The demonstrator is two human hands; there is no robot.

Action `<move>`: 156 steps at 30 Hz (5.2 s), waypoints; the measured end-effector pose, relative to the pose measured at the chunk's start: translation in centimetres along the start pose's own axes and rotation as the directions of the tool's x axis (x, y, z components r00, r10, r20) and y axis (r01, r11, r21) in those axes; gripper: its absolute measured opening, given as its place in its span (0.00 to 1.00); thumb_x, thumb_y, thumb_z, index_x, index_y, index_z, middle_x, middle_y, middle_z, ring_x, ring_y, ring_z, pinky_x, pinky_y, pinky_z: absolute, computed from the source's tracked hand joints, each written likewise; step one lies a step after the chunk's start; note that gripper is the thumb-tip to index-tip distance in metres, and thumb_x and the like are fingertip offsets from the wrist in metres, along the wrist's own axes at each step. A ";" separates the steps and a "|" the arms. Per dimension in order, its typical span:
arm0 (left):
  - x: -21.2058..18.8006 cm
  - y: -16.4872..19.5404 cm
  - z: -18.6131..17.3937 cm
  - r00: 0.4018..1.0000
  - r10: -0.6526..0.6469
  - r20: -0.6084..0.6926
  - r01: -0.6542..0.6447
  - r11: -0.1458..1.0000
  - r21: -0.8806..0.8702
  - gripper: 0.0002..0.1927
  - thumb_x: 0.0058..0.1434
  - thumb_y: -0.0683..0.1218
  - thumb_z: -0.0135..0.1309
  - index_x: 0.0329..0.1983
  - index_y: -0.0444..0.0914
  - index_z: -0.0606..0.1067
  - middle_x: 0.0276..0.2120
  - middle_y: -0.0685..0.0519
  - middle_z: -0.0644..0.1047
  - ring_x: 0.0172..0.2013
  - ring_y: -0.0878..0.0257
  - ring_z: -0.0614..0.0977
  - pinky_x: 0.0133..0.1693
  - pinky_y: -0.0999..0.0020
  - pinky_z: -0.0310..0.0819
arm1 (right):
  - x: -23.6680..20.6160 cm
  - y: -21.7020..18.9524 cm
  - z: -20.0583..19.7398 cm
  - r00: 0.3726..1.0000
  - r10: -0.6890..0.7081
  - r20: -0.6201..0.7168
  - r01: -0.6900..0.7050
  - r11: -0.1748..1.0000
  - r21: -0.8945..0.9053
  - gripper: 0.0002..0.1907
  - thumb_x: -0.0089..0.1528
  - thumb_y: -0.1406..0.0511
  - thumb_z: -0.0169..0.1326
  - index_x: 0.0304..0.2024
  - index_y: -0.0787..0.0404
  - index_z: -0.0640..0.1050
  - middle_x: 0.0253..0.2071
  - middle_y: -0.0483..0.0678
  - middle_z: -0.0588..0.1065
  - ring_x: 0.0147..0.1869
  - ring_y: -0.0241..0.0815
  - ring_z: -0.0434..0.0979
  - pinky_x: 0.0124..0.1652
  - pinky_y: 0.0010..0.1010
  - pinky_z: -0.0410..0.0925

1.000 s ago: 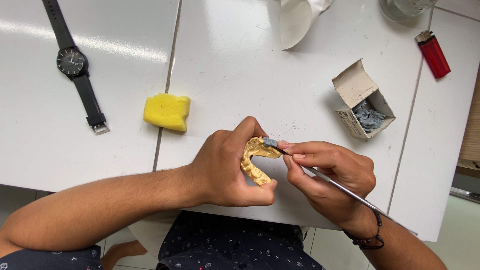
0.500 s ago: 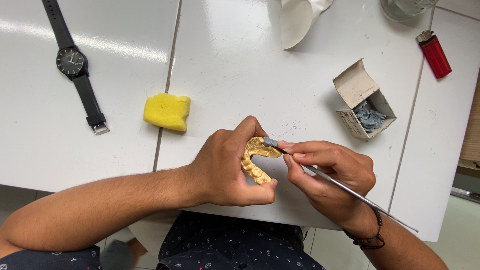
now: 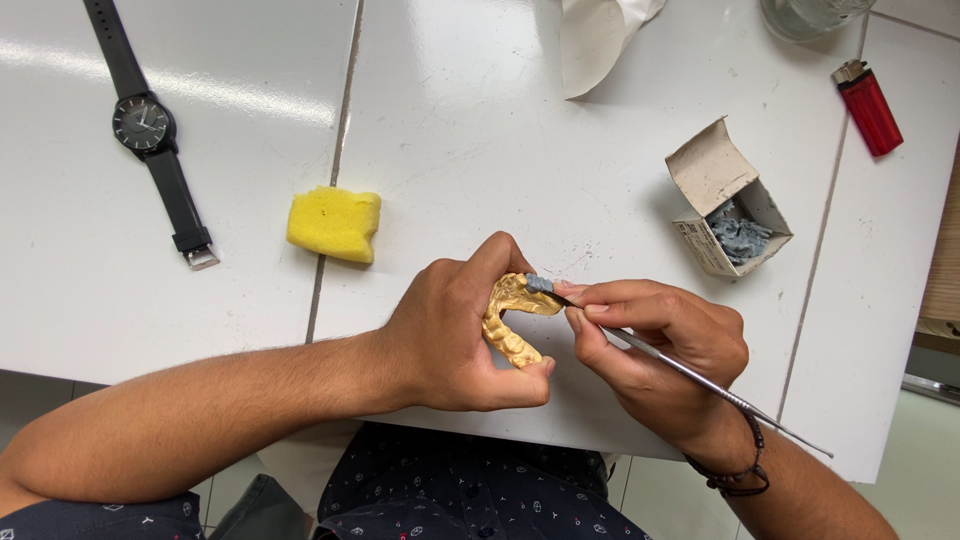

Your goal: The person holds a yellow dental model with gray artificial teeth in one hand and uses a metal wax carver to sculpt and smooth the material around the teeth, rotating the model to reach different surfaces and occasionally pausing to view the work before continuing to carve.

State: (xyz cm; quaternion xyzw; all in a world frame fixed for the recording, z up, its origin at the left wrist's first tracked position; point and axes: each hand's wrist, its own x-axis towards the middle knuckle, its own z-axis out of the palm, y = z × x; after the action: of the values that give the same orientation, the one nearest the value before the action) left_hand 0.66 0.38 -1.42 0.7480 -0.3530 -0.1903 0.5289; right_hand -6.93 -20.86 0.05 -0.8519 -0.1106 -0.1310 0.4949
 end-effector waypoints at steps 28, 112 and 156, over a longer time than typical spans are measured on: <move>-0.1 0.1 -0.5 0.999 0.033 -0.033 -0.035 0.998 -0.060 0.28 0.47 0.48 0.65 0.45 0.32 0.65 0.19 0.57 0.71 0.18 0.66 0.76 0.22 0.71 0.68 | 0.6 1.6 -1.2 0.975 0.212 -0.072 -0.172 0.915 0.366 0.10 0.68 0.78 0.43 0.42 0.76 0.77 0.46 0.61 0.77 0.44 0.47 0.83 0.47 0.34 0.80; -0.8 1.5 -0.5 0.979 -0.134 0.154 0.179 0.928 -0.327 0.29 0.48 0.51 0.65 0.49 0.34 0.69 0.19 0.59 0.75 0.20 0.71 0.78 0.24 0.76 0.72 | -1.3 -1.8 -1.8 0.989 0.120 -0.087 -0.098 0.970 0.220 0.11 0.66 0.78 0.56 0.45 0.65 0.68 0.48 0.59 0.76 0.47 0.47 0.86 0.47 0.33 0.85; 0.3 1.3 0.0 0.869 -0.262 0.421 0.410 0.857 -0.313 0.35 0.45 0.52 0.67 0.57 0.38 0.70 0.36 0.54 0.82 0.37 0.69 0.86 0.41 0.74 0.83 | 0.9 -3.0 -1.6 0.981 0.052 0.189 -0.033 0.994 -0.101 0.11 0.58 0.72 0.68 0.36 0.63 0.76 0.40 0.54 0.82 0.52 0.48 0.87 0.50 0.32 0.84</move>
State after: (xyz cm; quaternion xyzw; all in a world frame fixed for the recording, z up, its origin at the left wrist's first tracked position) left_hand 0.42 -0.14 -0.17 0.6289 -0.2604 -0.4828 0.5510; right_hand -7.23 -20.72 3.50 -0.8859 -0.1329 -0.0429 0.4424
